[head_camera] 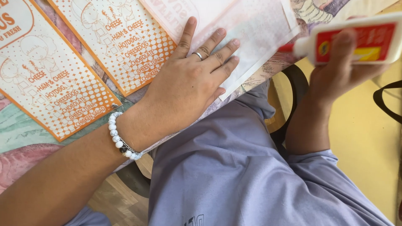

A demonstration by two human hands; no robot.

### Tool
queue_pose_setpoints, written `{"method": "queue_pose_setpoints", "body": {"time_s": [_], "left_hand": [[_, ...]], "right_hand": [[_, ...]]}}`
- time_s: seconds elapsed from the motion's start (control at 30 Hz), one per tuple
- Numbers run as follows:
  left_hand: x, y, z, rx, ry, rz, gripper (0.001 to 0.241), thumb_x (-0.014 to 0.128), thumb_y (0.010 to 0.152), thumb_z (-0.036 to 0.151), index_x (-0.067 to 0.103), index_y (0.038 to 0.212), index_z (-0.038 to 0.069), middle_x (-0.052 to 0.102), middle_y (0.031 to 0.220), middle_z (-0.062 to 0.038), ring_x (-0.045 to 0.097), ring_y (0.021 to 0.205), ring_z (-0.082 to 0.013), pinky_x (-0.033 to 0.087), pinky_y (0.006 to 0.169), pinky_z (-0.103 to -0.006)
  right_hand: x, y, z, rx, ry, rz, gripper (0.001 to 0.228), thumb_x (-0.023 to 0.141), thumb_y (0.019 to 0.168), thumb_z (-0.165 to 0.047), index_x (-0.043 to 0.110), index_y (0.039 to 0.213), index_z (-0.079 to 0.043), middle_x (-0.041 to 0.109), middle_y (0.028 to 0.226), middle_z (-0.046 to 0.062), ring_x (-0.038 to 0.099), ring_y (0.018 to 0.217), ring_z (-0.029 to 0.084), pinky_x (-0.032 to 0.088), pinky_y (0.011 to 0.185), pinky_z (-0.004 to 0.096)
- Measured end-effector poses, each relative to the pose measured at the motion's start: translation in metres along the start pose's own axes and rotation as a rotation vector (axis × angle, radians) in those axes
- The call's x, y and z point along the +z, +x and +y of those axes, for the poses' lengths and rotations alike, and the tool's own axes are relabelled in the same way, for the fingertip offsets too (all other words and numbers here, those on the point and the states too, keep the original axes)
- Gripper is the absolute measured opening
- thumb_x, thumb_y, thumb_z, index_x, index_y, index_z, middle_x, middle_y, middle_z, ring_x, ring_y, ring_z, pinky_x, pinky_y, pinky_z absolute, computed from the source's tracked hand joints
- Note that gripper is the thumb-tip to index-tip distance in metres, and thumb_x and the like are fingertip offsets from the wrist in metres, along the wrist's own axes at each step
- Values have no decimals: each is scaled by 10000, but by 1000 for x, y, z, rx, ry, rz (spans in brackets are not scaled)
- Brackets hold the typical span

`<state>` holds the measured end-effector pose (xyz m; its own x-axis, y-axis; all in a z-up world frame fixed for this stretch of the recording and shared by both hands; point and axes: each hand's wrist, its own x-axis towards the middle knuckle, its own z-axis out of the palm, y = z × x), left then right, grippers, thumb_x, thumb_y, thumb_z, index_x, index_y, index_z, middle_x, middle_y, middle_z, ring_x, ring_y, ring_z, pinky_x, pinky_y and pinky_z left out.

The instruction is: Applying glue to paper bags and folding them to complete assembly

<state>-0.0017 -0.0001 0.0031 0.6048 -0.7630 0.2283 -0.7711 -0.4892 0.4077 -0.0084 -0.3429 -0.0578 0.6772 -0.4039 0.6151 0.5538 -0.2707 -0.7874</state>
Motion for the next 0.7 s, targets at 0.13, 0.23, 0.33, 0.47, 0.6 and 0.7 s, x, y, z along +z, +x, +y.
{"method": "queue_pose_setpoints", "body": {"time_s": [0.13,0.23,0.33,0.47,0.6,0.7], "left_hand": [[-2,0,-1,-16,-32,-11,543,703,942,278,635,1431,51,539,1583,-130,408,1503,-374,97,1251,-649],[-1,0,-1,-5,-15,-11,529,698,949,283,638,1421,52,544,1580,-134,412,1501,-380,106,1244,-656],[0,0,-2,11,37,-25,531,671,989,315,632,1453,61,536,1597,-134,419,1507,-379,107,1248,-652],[-1,-1,-4,25,24,-24,542,679,981,324,634,1451,58,535,1600,-135,420,1506,-389,98,1245,-658],[1,0,-4,27,15,-3,544,709,954,307,643,1433,58,544,1588,-132,426,1499,-375,111,1240,-662],[2,0,-4,25,32,1,551,715,945,317,642,1430,67,544,1585,-122,423,1499,-364,115,1238,-664]], "right_hand": [[12,26,-8,191,-252,343,569,995,764,-367,706,1052,30,831,908,297,854,741,402,719,541,476],[9,15,-3,-2,-136,169,421,925,935,-88,570,1087,81,722,997,343,712,822,396,658,632,550],[1,2,0,-93,-61,-5,333,793,1046,77,531,1251,68,655,1166,424,677,978,557,639,743,661],[10,22,-4,77,-181,110,405,900,954,-235,632,1058,52,715,858,271,744,714,355,673,597,454],[-2,17,8,239,-175,339,658,965,816,-267,518,1230,-18,794,1023,312,848,754,370,731,577,464],[-13,15,18,124,-150,246,598,971,942,-114,495,1290,-14,733,1070,335,816,813,406,772,674,529]]}}
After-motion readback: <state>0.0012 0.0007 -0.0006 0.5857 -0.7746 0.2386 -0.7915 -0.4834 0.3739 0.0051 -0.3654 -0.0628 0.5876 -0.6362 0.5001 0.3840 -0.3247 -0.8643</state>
